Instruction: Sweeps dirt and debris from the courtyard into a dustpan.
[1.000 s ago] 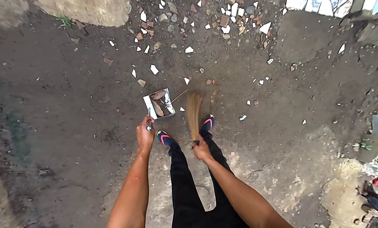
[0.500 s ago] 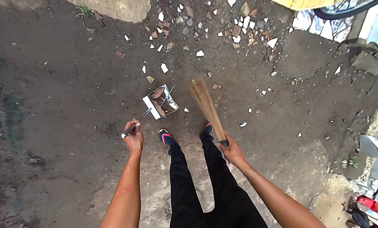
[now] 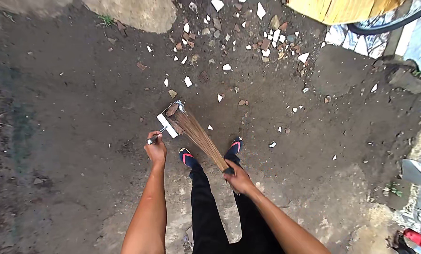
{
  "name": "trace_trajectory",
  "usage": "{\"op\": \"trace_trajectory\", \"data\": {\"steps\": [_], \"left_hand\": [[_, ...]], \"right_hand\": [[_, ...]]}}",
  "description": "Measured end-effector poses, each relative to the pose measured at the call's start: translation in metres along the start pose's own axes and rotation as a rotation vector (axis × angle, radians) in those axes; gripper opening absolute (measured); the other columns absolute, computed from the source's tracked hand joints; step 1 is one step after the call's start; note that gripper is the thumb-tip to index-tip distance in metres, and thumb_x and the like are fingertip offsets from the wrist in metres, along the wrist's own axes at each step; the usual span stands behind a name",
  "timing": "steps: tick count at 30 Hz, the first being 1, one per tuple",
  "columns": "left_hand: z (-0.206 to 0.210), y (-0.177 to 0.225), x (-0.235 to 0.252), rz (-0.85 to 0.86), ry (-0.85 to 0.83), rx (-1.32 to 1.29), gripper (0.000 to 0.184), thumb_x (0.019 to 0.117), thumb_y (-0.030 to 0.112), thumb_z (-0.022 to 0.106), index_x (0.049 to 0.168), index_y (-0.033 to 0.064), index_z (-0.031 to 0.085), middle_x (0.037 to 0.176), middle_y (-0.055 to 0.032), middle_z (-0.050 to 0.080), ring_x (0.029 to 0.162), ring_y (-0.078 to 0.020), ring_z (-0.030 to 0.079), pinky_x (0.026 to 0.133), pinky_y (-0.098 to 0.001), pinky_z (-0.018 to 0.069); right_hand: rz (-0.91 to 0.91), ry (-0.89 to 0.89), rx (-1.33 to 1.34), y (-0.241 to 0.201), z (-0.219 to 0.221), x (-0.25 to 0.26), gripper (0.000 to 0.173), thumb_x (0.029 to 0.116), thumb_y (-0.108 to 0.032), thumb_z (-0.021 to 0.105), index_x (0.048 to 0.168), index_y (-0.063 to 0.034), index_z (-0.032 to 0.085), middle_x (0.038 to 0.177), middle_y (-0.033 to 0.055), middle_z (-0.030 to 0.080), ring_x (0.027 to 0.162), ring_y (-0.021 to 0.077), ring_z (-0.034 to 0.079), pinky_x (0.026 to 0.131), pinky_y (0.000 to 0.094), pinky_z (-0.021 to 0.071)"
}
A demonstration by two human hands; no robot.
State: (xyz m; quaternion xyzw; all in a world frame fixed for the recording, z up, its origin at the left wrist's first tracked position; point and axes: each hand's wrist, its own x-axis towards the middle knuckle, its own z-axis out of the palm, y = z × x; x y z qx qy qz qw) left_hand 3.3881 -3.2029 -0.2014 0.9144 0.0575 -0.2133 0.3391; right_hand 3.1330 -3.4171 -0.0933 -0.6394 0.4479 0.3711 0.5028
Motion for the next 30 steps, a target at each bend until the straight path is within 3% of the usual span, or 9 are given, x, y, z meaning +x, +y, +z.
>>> {"op": "trace_trajectory", "data": {"steps": [3, 6, 9, 12, 14, 17, 22, 25, 30], "left_hand": [[-0.004, -0.005, 0.006, 0.017, -0.023, -0.003, 0.019, 0.1024, 0.016, 0.062, 0.116, 0.004, 0.069, 0.101, -0.0159, 0.072, 0.092, -0.0261, 0.069, 0.088, -0.0484, 0.0538], [-0.002, -0.005, 0.012, 0.045, -0.051, -0.023, 0.023, 0.1026, 0.014, 0.061, 0.12, 0.0006, 0.068, 0.109, -0.0172, 0.073, 0.099, -0.0249, 0.07, 0.094, -0.045, 0.054], [0.005, -0.001, 0.018, 0.043, -0.051, -0.04, 0.024, 0.1027, 0.013, 0.06, 0.122, 0.0001, 0.068, 0.109, -0.0167, 0.073, 0.099, -0.0226, 0.07, 0.093, -0.0416, 0.0543], [0.009, 0.004, 0.026, 0.041, -0.034, -0.055, 0.023, 0.1017, 0.011, 0.06, 0.118, -0.0017, 0.068, 0.107, -0.0175, 0.072, 0.097, -0.0215, 0.069, 0.092, -0.04, 0.0539], [0.008, 0.006, 0.025, 0.027, -0.005, -0.067, 0.021, 0.101, 0.011, 0.061, 0.115, -0.0027, 0.069, 0.105, -0.0166, 0.072, 0.096, -0.019, 0.068, 0.091, -0.0378, 0.0531], [0.0, 0.005, 0.023, 0.018, 0.059, -0.125, 0.019, 0.1005, 0.011, 0.061, 0.113, -0.0026, 0.068, 0.101, -0.0136, 0.07, 0.088, -0.0143, 0.066, 0.085, -0.0346, 0.0536], [-0.017, 0.025, 0.008, 0.0, 0.135, -0.246, 0.019, 0.1, 0.009, 0.062, 0.113, -0.004, 0.065, 0.092, -0.009, 0.067, 0.075, -0.0075, 0.061, 0.074, -0.0288, 0.0546], [-0.033, 0.054, 0.0, -0.041, 0.209, -0.308, 0.019, 0.1002, 0.011, 0.062, 0.114, -0.0019, 0.064, 0.089, -0.0062, 0.065, 0.07, -0.0067, 0.06, 0.069, -0.0278, 0.0541], [-0.052, 0.102, 0.015, -0.122, 0.288, -0.368, 0.018, 0.1009, 0.011, 0.061, 0.114, -0.0008, 0.063, 0.086, -0.0053, 0.064, 0.068, -0.0075, 0.061, 0.066, -0.0286, 0.0555]], "right_hand": [[0.053, 0.083, -0.017, 0.003, 0.007, -0.028, 0.072, 0.0985, -0.034, 0.066, 0.163, -0.0243, 0.034, 0.124, 0.0157, 0.07, 0.104, 0.0291, 0.071, 0.094, 0.0532, 0.0562], [0.118, 0.193, 0.018, -0.005, 0.013, 0.005, 0.075, 0.1014, -0.034, 0.062, 0.166, -0.0229, 0.025, 0.12, 0.0184, 0.07, 0.098, 0.0317, 0.072, 0.089, 0.0539, 0.0573], [0.138, 0.174, 0.023, -0.02, 0.015, 0.063, 0.074, 0.1021, -0.036, 0.061, 0.166, -0.0206, 0.025, 0.126, 0.0198, 0.069, 0.108, 0.0337, 0.07, 0.095, 0.0542, 0.0558], [0.072, 0.01, 0.004, -0.026, 0.008, 0.084, 0.073, 0.1002, -0.034, 0.064, 0.163, -0.0166, 0.033, 0.144, 0.0182, 0.06, 0.131, 0.0328, 0.059, 0.112, 0.0544, 0.046], [0.04, -0.014, -0.004, -0.019, 0.003, 0.057, 0.072, 0.099, -0.035, 0.066, 0.162, -0.0196, 0.035, 0.145, 0.0157, 0.06, 0.131, 0.031, 0.06, 0.112, 0.054, 0.0465], [0.014, 0.029, 0.013, 0.0, -0.01, -0.003, 0.074, 0.0998, -0.037, 0.064, 0.164, -0.0248, 0.031, 0.131, 0.017, 0.068, 0.115, 0.0321, 0.068, 0.101, 0.0554, 0.0532], [-0.011, 0.049, 0.151, 0.045, -0.088, -0.042, 0.072, 0.098, -0.031, 0.069, 0.162, -0.0246, 0.036, 0.127, 0.0178, 0.068, 0.089, 0.0281, 0.073, 0.082, 0.0508, 0.0609], [-0.003, 0.027, 0.132, 0.048, -0.155, -0.036, 0.072, 0.0983, -0.032, 0.069, 0.162, -0.0235, 0.036, 0.122, 0.0198, 0.068, 0.084, 0.0293, 0.072, 0.08, 0.0503, 0.0611], [-0.067, 0.097, 0.014, 0.008, -0.255, -0.013, 0.074, 0.0979, -0.033, 0.07, 0.162, -0.0194, 0.035, 0.132, 0.021, 0.065, 0.11, 0.0332, 0.069, 0.097, 0.0548, 0.0554]]}}
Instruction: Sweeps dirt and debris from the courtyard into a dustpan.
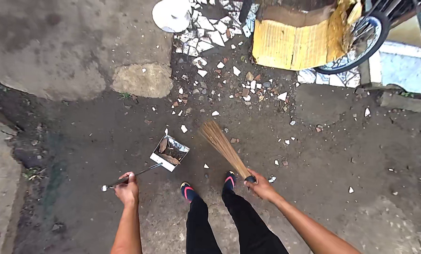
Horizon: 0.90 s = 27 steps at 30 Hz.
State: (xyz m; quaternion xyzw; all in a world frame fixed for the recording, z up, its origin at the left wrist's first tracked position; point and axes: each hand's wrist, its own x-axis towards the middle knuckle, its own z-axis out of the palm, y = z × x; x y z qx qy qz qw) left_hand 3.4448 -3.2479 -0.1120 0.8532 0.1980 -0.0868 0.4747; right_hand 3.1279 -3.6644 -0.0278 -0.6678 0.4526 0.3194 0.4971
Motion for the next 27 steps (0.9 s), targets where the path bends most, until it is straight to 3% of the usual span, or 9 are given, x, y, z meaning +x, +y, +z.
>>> {"op": "trace_trajectory", "data": {"steps": [2, 8, 12, 16, 19, 21, 23, 25, 27], "left_hand": [[0.009, 0.014, 0.014, -0.003, 0.016, 0.005, 0.019, 0.102, 0.013, 0.06, 0.116, -0.0008, 0.063, 0.088, -0.0059, 0.064, 0.07, -0.0084, 0.061, 0.069, -0.0297, 0.0555], [0.044, 0.036, 0.08, -0.001, 0.018, 0.047, 0.026, 0.1023, 0.018, 0.06, 0.12, -0.001, 0.063, 0.097, -0.0111, 0.067, 0.08, -0.0139, 0.064, 0.078, -0.0358, 0.0564], [0.071, 0.053, 0.14, 0.041, -0.036, 0.17, 0.024, 0.1015, 0.019, 0.061, 0.117, 0.0006, 0.066, 0.1, -0.0124, 0.07, 0.087, -0.0176, 0.067, 0.085, -0.0401, 0.0549], [0.086, 0.073, 0.183, 0.044, -0.106, 0.248, 0.021, 0.1011, 0.017, 0.063, 0.116, 0.0029, 0.068, 0.101, -0.0131, 0.071, 0.092, -0.0206, 0.068, 0.088, -0.0441, 0.0538], [0.104, 0.086, 0.216, 0.044, -0.167, 0.334, 0.021, 0.1036, 0.018, 0.06, 0.117, 0.0031, 0.069, 0.104, -0.0151, 0.071, 0.095, -0.0245, 0.068, 0.09, -0.0476, 0.0531], [0.116, 0.086, 0.232, 0.028, -0.212, 0.373, 0.024, 0.1054, 0.02, 0.058, 0.12, 0.0035, 0.068, 0.109, -0.0178, 0.072, 0.101, -0.0302, 0.069, 0.094, -0.0533, 0.0522], [0.129, 0.083, 0.245, 0.006, -0.215, 0.381, 0.025, 0.1057, 0.022, 0.057, 0.12, 0.0055, 0.068, 0.109, -0.0178, 0.072, 0.102, -0.0327, 0.069, 0.093, -0.0566, 0.0521], [0.139, 0.087, 0.256, -0.018, -0.194, 0.389, 0.025, 0.1059, 0.024, 0.057, 0.12, 0.0075, 0.068, 0.107, -0.0166, 0.072, 0.099, -0.0326, 0.069, 0.09, -0.0576, 0.0522], [0.142, 0.094, 0.263, -0.025, -0.216, 0.407, 0.026, 0.1062, 0.025, 0.056, 0.122, 0.0075, 0.067, 0.108, -0.0166, 0.072, 0.1, -0.0332, 0.069, 0.091, -0.0582, 0.0522]], "right_hand": [[-0.047, 0.034, -0.052, -0.03, -0.026, 0.021, 0.074, 0.0984, -0.032, 0.069, 0.163, -0.019, 0.034, 0.128, 0.0212, 0.066, 0.105, 0.0333, 0.07, 0.093, 0.0547, 0.0563], [-0.148, 0.079, -0.274, -0.154, -0.046, 0.094, 0.072, 0.1011, -0.032, 0.064, 0.163, -0.0165, 0.032, 0.134, 0.0213, 0.064, 0.12, 0.0366, 0.065, 0.105, 0.0575, 0.0494], [-0.16, 0.07, -0.346, -0.245, -0.032, 0.166, 0.07, 0.1025, -0.031, 0.064, 0.163, -0.0201, 0.032, 0.125, 0.0241, 0.068, 0.108, 0.0408, 0.068, 0.095, 0.0612, 0.0526], [-0.207, 0.231, -0.334, -0.305, 0.012, 0.238, 0.067, 0.0991, -0.031, 0.067, 0.16, -0.0216, 0.04, 0.112, 0.0258, 0.071, 0.098, 0.0471, 0.07, 0.081, 0.0698, 0.0531], [-0.098, 0.262, -0.366, -0.353, 0.052, 0.276, 0.071, 0.1004, -0.031, 0.062, 0.164, -0.0239, 0.03, 0.119, 0.0235, 0.07, 0.108, 0.0449, 0.069, 0.089, 0.0667, 0.053], [-0.048, 0.261, -0.363, -0.367, 0.088, 0.289, 0.072, 0.1011, -0.029, 0.06, 0.165, -0.0222, 0.027, 0.12, 0.0245, 0.07, 0.108, 0.0456, 0.069, 0.087, 0.0665, 0.0539], [-0.042, 0.181, -0.351, -0.368, 0.128, 0.292, 0.073, 0.1019, -0.026, 0.06, 0.164, -0.015, 0.025, 0.114, 0.0261, 0.07, 0.103, 0.0455, 0.07, 0.084, 0.0653, 0.0561], [-0.036, -0.007, -0.352, -0.361, 0.16, 0.284, 0.068, 0.1009, -0.027, 0.06, 0.16, -0.0102, 0.032, 0.116, 0.0236, 0.07, 0.106, 0.04, 0.071, 0.091, 0.0598, 0.0566], [-0.01, -0.136, -0.28, -0.346, 0.173, 0.251, 0.07, 0.1008, -0.031, 0.06, 0.162, -0.0137, 0.032, 0.123, 0.0213, 0.069, 0.11, 0.0361, 0.069, 0.097, 0.0569, 0.0548]]}}
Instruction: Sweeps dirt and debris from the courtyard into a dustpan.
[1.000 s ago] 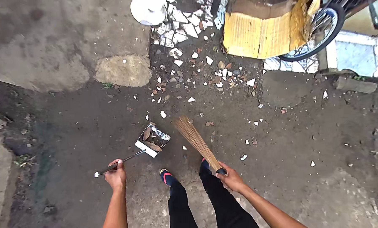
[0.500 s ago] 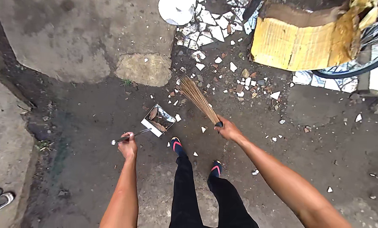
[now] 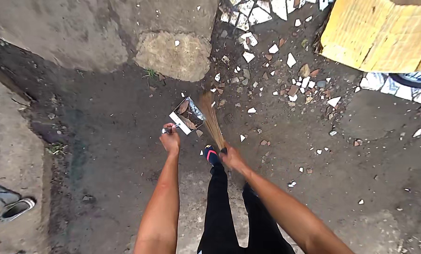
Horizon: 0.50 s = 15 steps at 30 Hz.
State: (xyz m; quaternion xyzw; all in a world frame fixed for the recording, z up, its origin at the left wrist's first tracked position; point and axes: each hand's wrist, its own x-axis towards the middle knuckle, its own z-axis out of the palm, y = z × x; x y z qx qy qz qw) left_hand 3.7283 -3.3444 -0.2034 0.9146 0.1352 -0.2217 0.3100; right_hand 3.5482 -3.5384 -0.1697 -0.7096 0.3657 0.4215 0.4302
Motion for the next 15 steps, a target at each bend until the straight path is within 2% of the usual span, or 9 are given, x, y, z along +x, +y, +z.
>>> {"op": "trace_trajectory", "data": {"steps": [2, 5, 8, 10, 12, 14, 15], "left_hand": [[-0.003, 0.005, 0.009, 0.02, -0.013, 0.004, 0.025, 0.1054, 0.024, 0.058, 0.121, 0.0069, 0.067, 0.107, -0.0161, 0.073, 0.1, -0.0313, 0.07, 0.092, -0.0562, 0.0527], [-0.01, 0.006, 0.015, 0.024, -0.024, -0.011, 0.023, 0.1044, 0.022, 0.06, 0.12, 0.0065, 0.068, 0.106, -0.0149, 0.073, 0.1, -0.0288, 0.07, 0.092, -0.0533, 0.0529], [-0.012, 0.014, 0.015, 0.032, -0.061, 0.008, 0.025, 0.1044, 0.021, 0.059, 0.12, 0.0043, 0.068, 0.105, -0.0175, 0.072, 0.101, -0.0314, 0.069, 0.093, -0.054, 0.0524], [-0.008, 0.016, 0.015, 0.034, -0.062, 0.04, 0.025, 0.1041, 0.02, 0.059, 0.12, 0.0032, 0.068, 0.105, -0.0173, 0.073, 0.101, -0.0296, 0.07, 0.094, -0.051, 0.0529], [-0.006, 0.015, 0.018, 0.059, -0.034, 0.026, 0.023, 0.1035, 0.017, 0.06, 0.118, 0.001, 0.069, 0.105, -0.0167, 0.073, 0.099, -0.027, 0.07, 0.094, -0.0475, 0.0535], [-0.005, 0.007, 0.023, 0.095, -0.017, -0.006, 0.023, 0.1022, 0.015, 0.061, 0.117, -0.0001, 0.068, 0.104, -0.0159, 0.073, 0.098, -0.0251, 0.07, 0.093, -0.0454, 0.0546], [-0.005, 0.003, 0.026, 0.11, -0.025, -0.025, 0.024, 0.1017, 0.015, 0.062, 0.118, -0.0006, 0.068, 0.106, -0.0163, 0.073, 0.099, -0.0249, 0.071, 0.093, -0.0453, 0.0552]], "right_hand": [[0.022, -0.008, 0.083, 0.007, 0.001, -0.045, 0.071, 0.1007, -0.034, 0.062, 0.164, -0.0198, 0.032, 0.127, 0.0182, 0.069, 0.111, 0.0329, 0.07, 0.098, 0.0554, 0.0546], [0.083, 0.068, 0.133, 0.007, -0.005, -0.092, 0.073, 0.1009, -0.033, 0.061, 0.165, -0.0218, 0.029, 0.126, 0.0166, 0.069, 0.11, 0.0311, 0.07, 0.098, 0.0533, 0.0544], [0.161, 0.188, 0.103, -0.007, -0.009, -0.067, 0.073, 0.1029, -0.035, 0.057, 0.167, -0.0236, 0.023, 0.118, 0.0177, 0.072, 0.105, 0.0345, 0.071, 0.094, 0.0558, 0.0554], [0.196, 0.164, 0.061, -0.014, -0.003, -0.036, 0.073, 0.1034, -0.035, 0.055, 0.167, -0.0232, 0.02, 0.122, 0.0181, 0.071, 0.11, 0.0357, 0.07, 0.095, 0.0567, 0.0552], [0.173, 0.05, 0.077, -0.015, 0.013, -0.023, 0.073, 0.1018, -0.034, 0.057, 0.166, -0.0199, 0.024, 0.123, 0.0197, 0.07, 0.109, 0.0363, 0.071, 0.094, 0.0573, 0.0562], [0.155, -0.051, 0.147, -0.01, 0.027, -0.044, 0.071, 0.0998, -0.033, 0.064, 0.163, -0.0204, 0.033, 0.127, 0.0205, 0.068, 0.111, 0.0367, 0.069, 0.097, 0.0589, 0.0548], [0.162, -0.058, 0.174, -0.005, 0.031, -0.065, 0.071, 0.0989, -0.033, 0.065, 0.162, -0.0229, 0.035, 0.128, 0.0197, 0.068, 0.114, 0.0366, 0.069, 0.099, 0.0598, 0.0539]]}}
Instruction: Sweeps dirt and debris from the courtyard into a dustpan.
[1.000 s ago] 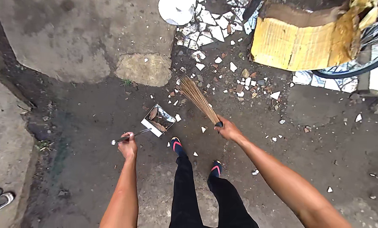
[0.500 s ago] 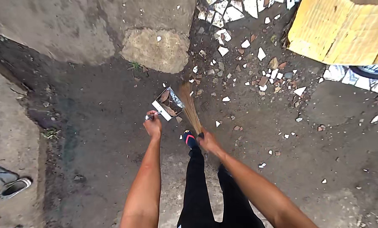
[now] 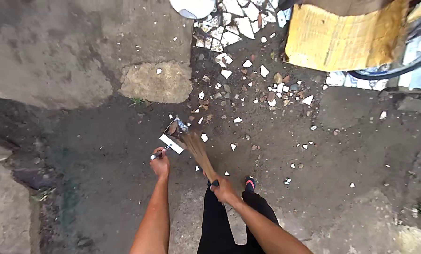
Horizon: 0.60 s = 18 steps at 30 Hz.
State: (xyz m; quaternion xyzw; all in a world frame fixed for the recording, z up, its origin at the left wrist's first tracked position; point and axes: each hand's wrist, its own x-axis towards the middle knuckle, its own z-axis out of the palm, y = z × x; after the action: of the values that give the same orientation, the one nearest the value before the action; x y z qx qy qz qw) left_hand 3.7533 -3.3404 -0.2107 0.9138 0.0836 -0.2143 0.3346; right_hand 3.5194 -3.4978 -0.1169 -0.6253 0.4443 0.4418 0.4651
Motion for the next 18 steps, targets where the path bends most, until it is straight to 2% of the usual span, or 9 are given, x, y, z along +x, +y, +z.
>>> {"op": "trace_trajectory", "data": {"steps": [3, 5, 8, 11, 13, 18], "left_hand": [[-0.007, -0.009, 0.005, 0.045, 0.007, -0.131, 0.025, 0.1003, 0.011, 0.062, 0.118, -0.0061, 0.066, 0.109, -0.0196, 0.071, 0.101, -0.0232, 0.068, 0.094, -0.0415, 0.0545], [-0.019, -0.013, 0.002, 0.05, 0.043, -0.163, 0.024, 0.1004, 0.012, 0.062, 0.117, -0.0059, 0.066, 0.107, -0.0184, 0.071, 0.095, -0.0205, 0.068, 0.09, -0.0401, 0.0557], [-0.029, -0.005, -0.013, 0.093, 0.07, -0.157, 0.025, 0.1013, 0.014, 0.062, 0.116, -0.0058, 0.066, 0.103, -0.017, 0.07, 0.089, -0.0177, 0.067, 0.086, -0.0378, 0.0558], [-0.031, 0.016, -0.032, 0.166, 0.07, -0.167, 0.024, 0.1017, 0.015, 0.062, 0.113, -0.0051, 0.066, 0.095, -0.0129, 0.069, 0.079, -0.0119, 0.064, 0.078, -0.0328, 0.0565], [-0.026, 0.034, -0.043, 0.208, 0.065, -0.185, 0.023, 0.1015, 0.015, 0.062, 0.112, -0.0054, 0.066, 0.093, -0.0104, 0.068, 0.077, -0.0077, 0.063, 0.076, -0.0285, 0.0557], [0.009, 0.092, -0.061, 0.294, 0.055, -0.231, 0.02, 0.1004, 0.009, 0.06, 0.111, -0.0075, 0.064, 0.093, -0.0069, 0.067, 0.08, -0.002, 0.063, 0.078, -0.0216, 0.055]], "right_hand": [[0.03, 0.047, 0.06, 0.025, 0.0, -0.069, 0.075, 0.1002, -0.038, 0.062, 0.165, -0.0284, 0.027, 0.13, 0.0178, 0.068, 0.115, 0.0352, 0.068, 0.099, 0.059, 0.0536], [0.016, 0.062, 0.142, 0.047, -0.01, -0.098, 0.076, 0.1008, -0.036, 0.062, 0.166, -0.028, 0.024, 0.132, 0.0172, 0.067, 0.113, 0.0331, 0.069, 0.099, 0.0568, 0.0546], [-0.025, 0.139, 0.231, 0.086, -0.061, -0.111, 0.073, 0.097, -0.033, 0.069, 0.162, -0.0274, 0.036, 0.121, 0.0171, 0.071, 0.101, 0.0315, 0.073, 0.093, 0.0565, 0.0576], [0.0, 0.217, 0.232, 0.12, -0.106, -0.111, 0.073, 0.0969, -0.036, 0.068, 0.161, -0.0288, 0.035, 0.118, 0.0182, 0.071, 0.098, 0.0335, 0.072, 0.091, 0.058, 0.0571], [0.002, 0.284, 0.303, 0.138, -0.137, -0.106, 0.071, 0.0988, -0.035, 0.067, 0.162, -0.0268, 0.034, 0.113, 0.02, 0.071, 0.087, 0.0328, 0.072, 0.081, 0.0556, 0.0595], [0.008, 0.497, 0.297, 0.161, -0.26, -0.074, 0.07, 0.0979, -0.034, 0.067, 0.161, -0.0256, 0.037, 0.125, 0.0187, 0.069, 0.109, 0.0349, 0.07, 0.097, 0.0579, 0.0549]]}}
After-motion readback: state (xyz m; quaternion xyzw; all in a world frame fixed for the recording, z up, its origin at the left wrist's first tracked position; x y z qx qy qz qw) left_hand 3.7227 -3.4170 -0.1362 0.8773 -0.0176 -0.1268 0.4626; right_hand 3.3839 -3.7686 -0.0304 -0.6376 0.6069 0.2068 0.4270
